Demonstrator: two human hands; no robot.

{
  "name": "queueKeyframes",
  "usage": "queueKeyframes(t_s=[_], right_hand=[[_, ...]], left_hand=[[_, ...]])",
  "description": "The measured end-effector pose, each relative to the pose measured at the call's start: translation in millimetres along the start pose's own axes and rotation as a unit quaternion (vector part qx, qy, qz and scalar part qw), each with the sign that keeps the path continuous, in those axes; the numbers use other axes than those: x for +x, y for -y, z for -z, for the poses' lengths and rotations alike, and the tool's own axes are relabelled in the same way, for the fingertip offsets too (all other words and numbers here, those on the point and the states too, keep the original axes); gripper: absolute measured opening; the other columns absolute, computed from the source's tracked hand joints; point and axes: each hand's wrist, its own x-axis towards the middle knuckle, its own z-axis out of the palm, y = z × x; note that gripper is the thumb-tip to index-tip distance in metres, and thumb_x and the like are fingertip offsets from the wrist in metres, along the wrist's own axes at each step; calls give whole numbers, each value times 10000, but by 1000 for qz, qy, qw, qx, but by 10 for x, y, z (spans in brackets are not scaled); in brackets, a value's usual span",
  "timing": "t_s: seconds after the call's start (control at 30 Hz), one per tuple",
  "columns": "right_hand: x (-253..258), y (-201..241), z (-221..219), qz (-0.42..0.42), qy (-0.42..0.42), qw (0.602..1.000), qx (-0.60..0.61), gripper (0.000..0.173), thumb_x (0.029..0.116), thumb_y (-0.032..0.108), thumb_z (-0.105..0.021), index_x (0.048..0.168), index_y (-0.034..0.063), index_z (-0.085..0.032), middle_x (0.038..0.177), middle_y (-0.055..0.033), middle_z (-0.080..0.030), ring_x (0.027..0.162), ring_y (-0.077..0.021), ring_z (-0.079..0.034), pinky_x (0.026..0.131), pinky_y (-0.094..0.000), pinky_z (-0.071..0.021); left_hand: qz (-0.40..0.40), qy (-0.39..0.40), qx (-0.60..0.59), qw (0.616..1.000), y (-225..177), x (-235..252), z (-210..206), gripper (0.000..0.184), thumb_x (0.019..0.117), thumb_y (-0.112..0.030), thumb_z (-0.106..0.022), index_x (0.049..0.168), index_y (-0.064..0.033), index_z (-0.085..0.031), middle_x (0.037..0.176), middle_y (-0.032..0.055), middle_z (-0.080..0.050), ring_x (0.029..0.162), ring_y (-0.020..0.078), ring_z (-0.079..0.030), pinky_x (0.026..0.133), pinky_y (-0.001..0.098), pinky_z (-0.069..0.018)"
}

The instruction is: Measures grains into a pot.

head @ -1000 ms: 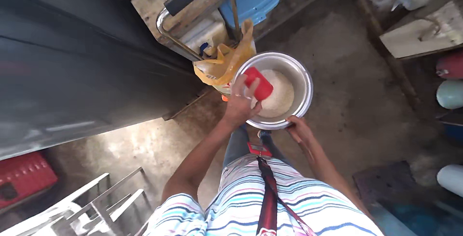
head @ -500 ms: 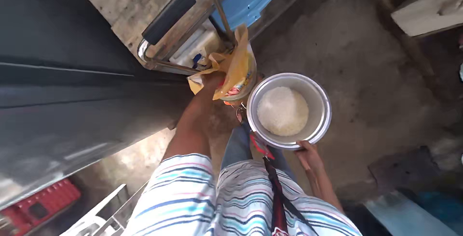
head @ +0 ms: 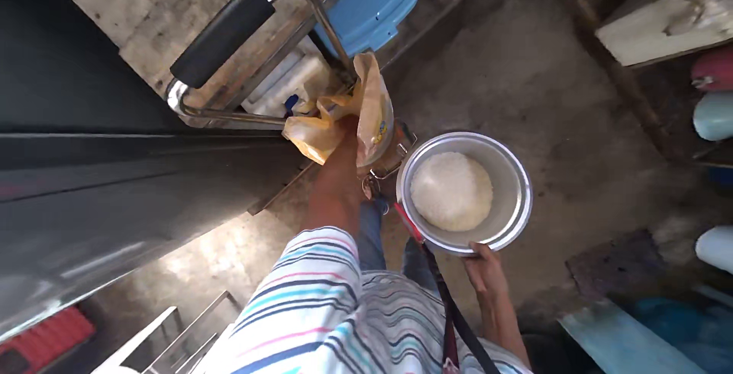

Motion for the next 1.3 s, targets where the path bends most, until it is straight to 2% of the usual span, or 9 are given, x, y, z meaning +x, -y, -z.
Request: queueKeyframes(t_s=[0.13,0.2,0.3,0.43,0.53,0.73,0.97,1.13,1.3], right_hand=[[8,120,-57,20,24,999,-13,281,929,-38,-396,1178,64,-475,930,-16,-690,788,-93,-709,689,-284,-622],[-5,180,-93,29,35,998,-31,278,940,-32,-395,1192,60,-470,939,-21,-686,797,-96,-707,692,-291,-622],[-22,270,-133,41,64,996,-38,278,937,-37,-397,1184,61,-478,950,-29,-688,813,-106,-711,713,-305,-628],[-53,368,-187,50,98,992,-57,266,932,-33,-393,1163,67,-477,925,-21,-684,799,-101,-707,697,-296,-623],[-86,426,-214,58,118,988,-76,255,931,-39,-390,1142,67,-488,905,-19,-687,785,-91,-706,691,-278,-623],[-137,474,-221,67,139,983,-102,281,938,-46,-394,1184,66,-470,933,-18,-671,810,-84,-699,720,-279,-622],[-193,466,-257,59,149,978,-136,304,969,-28,-412,1264,40,-439,982,-49,-656,829,-112,-699,720,-299,-623],[-215,421,-352,47,163,977,-129,294,967,-44,-430,1251,25,-450,982,-73,-651,812,-134,-697,691,-314,-622],[-208,410,-428,28,189,971,-144,296,985,-17,-443,1279,13,-440,988,-75,-636,827,-139,-683,721,-324,-616]], left_hand=[[-62,1,-227,972,220,-8,-7,423,1127,-143,-348,1468,93,-429,1542,247,-443,1441,311,-430,1190,415,-341],[-131,5,-240,962,453,289,-147,429,1130,-131,-327,1460,130,-410,1536,285,-433,1445,329,-426,1194,393,-330],[-261,-19,-240,935,829,834,-297,393,1102,-180,-438,1299,125,-590,1362,301,-588,1301,387,-557,1129,490,-408],[-217,-14,-375,901,1038,593,-169,476,1038,-331,-593,1261,88,-624,1292,251,-637,1233,327,-600,1085,492,-448],[-176,-25,-454,873,1207,511,-172,493,955,-369,-716,1203,53,-654,1133,184,-711,1037,232,-697,960,424,-560],[-181,42,-558,809,1572,392,-209,293,1010,-264,-566,1171,-35,-651,1045,79,-690,928,149,-661,846,358,-559],[-235,12,-663,710,1645,171,-169,308,1041,-217,-514,1259,-9,-581,1050,96,-676,945,175,-674,889,351,-570],[-307,-40,-624,717,1602,-392,98,451,973,-125,-552,1392,35,-501,1277,176,-622,1109,227,-649,983,374,-548],[-434,-241,-359,791,1357,-1178,-73,846,762,-162,-851,1474,40,-443,1497,239,-458,1346,293,-523,1088,402,-504]])
